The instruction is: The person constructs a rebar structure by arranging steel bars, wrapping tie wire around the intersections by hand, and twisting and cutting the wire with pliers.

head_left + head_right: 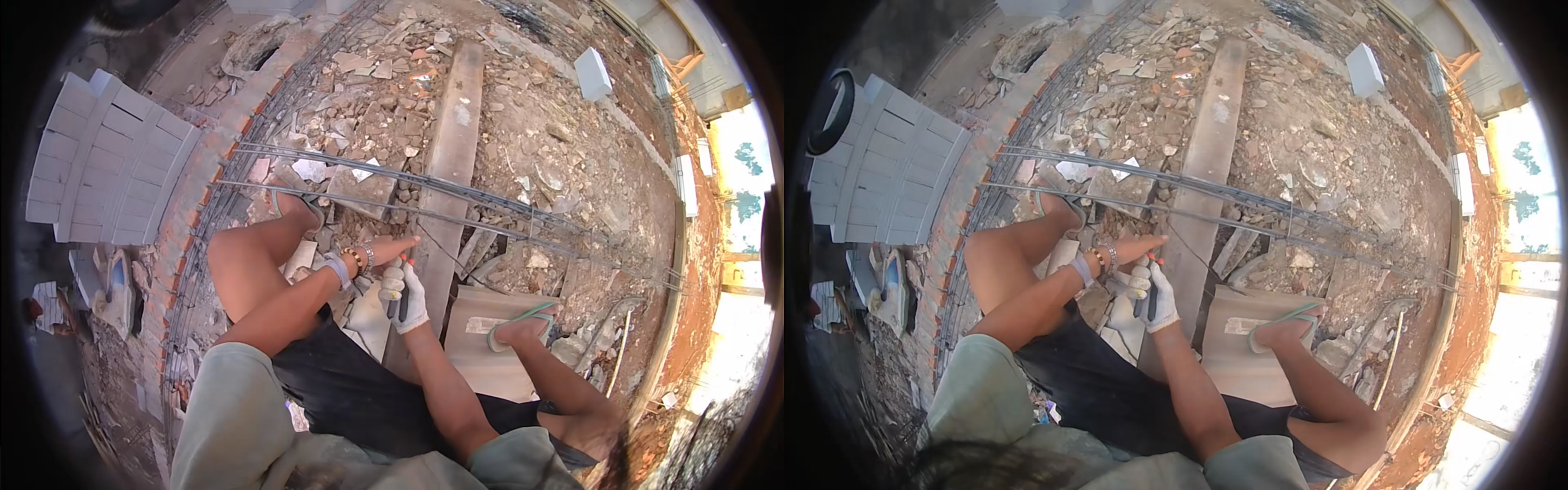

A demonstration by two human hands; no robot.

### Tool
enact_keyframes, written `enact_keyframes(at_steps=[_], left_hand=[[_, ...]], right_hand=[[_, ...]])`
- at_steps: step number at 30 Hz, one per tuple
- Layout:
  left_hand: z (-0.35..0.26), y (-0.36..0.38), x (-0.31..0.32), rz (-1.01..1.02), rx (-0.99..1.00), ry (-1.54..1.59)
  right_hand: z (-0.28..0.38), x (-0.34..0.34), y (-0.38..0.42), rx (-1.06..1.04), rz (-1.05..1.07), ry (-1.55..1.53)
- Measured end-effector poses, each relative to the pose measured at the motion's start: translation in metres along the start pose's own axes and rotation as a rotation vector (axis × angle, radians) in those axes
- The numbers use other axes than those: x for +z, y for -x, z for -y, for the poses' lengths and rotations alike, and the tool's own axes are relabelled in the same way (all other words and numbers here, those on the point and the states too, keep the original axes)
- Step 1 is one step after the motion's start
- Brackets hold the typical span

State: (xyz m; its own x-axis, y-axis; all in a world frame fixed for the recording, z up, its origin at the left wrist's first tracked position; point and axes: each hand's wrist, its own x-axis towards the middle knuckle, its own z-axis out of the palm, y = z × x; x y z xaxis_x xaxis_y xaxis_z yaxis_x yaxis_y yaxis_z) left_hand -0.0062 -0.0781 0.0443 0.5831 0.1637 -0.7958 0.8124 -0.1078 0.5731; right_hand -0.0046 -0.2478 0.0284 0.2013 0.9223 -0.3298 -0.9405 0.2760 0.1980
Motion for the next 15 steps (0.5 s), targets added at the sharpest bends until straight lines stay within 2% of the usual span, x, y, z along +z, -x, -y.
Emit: enact_keyframes(at_steps=[2,4,5,8,11,14,15], left_hand=[[0.016,-0.012,0.016,0.029,0.065,0.142],[0.017,-0.013,0.022,0.072,0.023,0.343],[0.018,-0.016,0.024,0.098,-0.025,0.459],[0.010,-0.014,0.026,0.108,0.065,0.747],[0.009,-0.032,0.034,0.259,0.205,1.048],[-0.010,-0.008,0.026,0.466,0.261,1.418],[-0.005,-0.019,0.031,0.419,0.230,1.388]], right_hand=[[-0.001,0.000,-0.002,-0.012,-0.040,0.029],[0.002,-0.002,0.001,-0.002,-0.075,0.041],[0.004,-0.004,0.001,0.021,-0.028,0.048],[0.013,-0.011,0.003,0.067,0.065,0.057],[0.010,-0.012,0.002,0.075,0.087,0.030],[0.015,-0.010,0.002,0.093,0.098,0.032],[0.015,-0.010,0.003,0.101,0.085,0.034]])
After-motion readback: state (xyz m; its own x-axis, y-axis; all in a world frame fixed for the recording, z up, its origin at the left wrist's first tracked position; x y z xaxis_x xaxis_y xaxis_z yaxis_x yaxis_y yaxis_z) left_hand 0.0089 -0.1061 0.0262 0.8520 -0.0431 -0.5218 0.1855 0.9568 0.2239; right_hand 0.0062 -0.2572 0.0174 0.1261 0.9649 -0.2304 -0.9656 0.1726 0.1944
